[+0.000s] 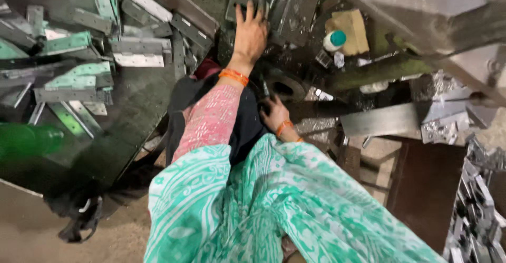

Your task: The person sits at a manual press machine and repeatedly places metal brackets into the press, activates the lever to stamp or shape them, then removes and sets them aside. The person handles the brackets one at a time and maintains a steady rhythm throughout the clip.

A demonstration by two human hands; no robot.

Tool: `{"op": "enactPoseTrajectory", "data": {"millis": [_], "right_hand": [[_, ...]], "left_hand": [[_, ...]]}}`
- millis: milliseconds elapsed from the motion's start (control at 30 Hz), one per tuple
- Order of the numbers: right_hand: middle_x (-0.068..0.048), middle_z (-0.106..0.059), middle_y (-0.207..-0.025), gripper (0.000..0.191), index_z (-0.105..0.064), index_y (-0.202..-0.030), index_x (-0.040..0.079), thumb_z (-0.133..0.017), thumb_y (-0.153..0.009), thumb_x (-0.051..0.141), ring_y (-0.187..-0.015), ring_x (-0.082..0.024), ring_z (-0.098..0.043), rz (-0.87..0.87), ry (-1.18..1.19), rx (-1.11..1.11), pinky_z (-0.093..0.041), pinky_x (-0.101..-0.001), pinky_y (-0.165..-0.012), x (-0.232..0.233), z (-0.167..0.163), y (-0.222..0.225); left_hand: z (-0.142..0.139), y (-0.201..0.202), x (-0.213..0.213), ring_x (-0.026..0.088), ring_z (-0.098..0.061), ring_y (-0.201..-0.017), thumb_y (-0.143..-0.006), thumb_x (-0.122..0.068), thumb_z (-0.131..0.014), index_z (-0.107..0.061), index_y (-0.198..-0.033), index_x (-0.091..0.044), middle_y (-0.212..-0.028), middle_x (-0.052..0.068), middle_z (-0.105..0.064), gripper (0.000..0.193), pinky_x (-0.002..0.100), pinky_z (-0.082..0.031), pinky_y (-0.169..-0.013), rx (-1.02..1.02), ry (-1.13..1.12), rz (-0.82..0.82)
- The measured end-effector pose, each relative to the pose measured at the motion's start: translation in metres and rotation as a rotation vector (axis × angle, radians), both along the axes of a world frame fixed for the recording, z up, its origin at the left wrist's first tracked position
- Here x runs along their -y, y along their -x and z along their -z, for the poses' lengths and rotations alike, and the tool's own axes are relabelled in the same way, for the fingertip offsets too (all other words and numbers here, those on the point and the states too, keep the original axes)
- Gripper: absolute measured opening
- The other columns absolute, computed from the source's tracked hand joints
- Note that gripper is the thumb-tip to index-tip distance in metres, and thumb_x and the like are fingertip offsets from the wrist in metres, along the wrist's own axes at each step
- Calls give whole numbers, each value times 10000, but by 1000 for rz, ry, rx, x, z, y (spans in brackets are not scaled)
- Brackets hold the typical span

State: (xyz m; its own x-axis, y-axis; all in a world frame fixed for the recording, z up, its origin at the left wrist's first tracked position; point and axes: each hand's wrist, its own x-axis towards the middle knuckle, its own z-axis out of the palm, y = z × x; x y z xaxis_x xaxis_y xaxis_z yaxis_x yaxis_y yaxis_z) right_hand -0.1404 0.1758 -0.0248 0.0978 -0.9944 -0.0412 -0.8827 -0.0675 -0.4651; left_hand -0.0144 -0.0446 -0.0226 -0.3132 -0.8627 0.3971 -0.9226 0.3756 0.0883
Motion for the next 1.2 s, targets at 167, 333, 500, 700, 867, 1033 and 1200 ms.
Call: {"op": "enactPoseTrajectory", "data": {"millis": [167, 333, 500, 700, 867, 1033, 1200], "right_hand": [[-213, -557, -1407, 394, -720, -1184, 184, -730, -807, 298, -1074, -430, -655, -9, -37, -73, -559, -485, -882, 7, -7, 0], [-186, -667, -1235, 440, -707, -1230, 117, -716, -841, 322, -1092, -414, -667, -103, -130, -158, -562, -500, -916, 36, -32, 16], [-198, -674, -1192, 434, -697, -1233, 95, -722, -892, 362, -1067, -433, -668, -138, -103, -150, -555, -516, -909, 57, -46, 22], [-201, -588, -1405, 331, -746, -1149, 219, -711, -824, 272, -1032, -414, -686, 25, 2, 2, -581, -494, -867, 6, 4, 6], [-226, -568, -1376, 392, -705, -1208, 198, -719, -825, 278, -1076, -428, -659, -19, -15, 64, -578, -502, -870, -1, 15, 14], [-203, -589, -1295, 409, -705, -1209, 184, -711, -811, 279, -1025, -406, -672, 13, -150, -41, -569, -514, -828, 8, -9, 11], [-186, -664, -1168, 416, -704, -1193, 145, -706, -827, 342, -1014, -398, -689, -58, -186, -79, -580, -507, -841, 42, -42, 15]], "left_hand": [[-8, -2, -22, 414, -296, -1480, -1038, -300, -487, -522, -1517, -36, -1588, 133, -438, 548, 701, -197, -1154, 13, -11, -39], [-17, -1, -26, 403, -199, -1512, -1020, -359, -467, -479, -1538, -115, -1600, 71, -407, 573, 767, -98, -1148, 14, -128, -5], [-23, -2, 2, 387, -152, -1553, -1055, -335, -444, -517, -1498, -135, -1601, 30, -430, 492, 792, -57, -1150, 69, -215, 21], [-28, -8, 10, 369, -182, -1574, -1042, -316, -486, -542, -1523, -154, -1563, 28, -494, 511, 763, -70, -1183, 65, -148, 82], [-33, -7, 2, 411, -182, -1537, -1034, -390, -457, -541, -1510, -134, -1562, 68, -483, 547, 747, -44, -1159, 93, -72, 96], [-39, -9, -4, 391, -117, -1603, -1114, -349, -392, -544, -1504, -154, -1677, 15, -406, 462, 770, -9, -1187, 73, -120, 83], [-46, -4, 8, 404, -115, -1556, -1037, -387, -406, -528, -1537, -152, -1626, 9, -402, 565, 779, 1, -1143, 96, -7, 70]]}}
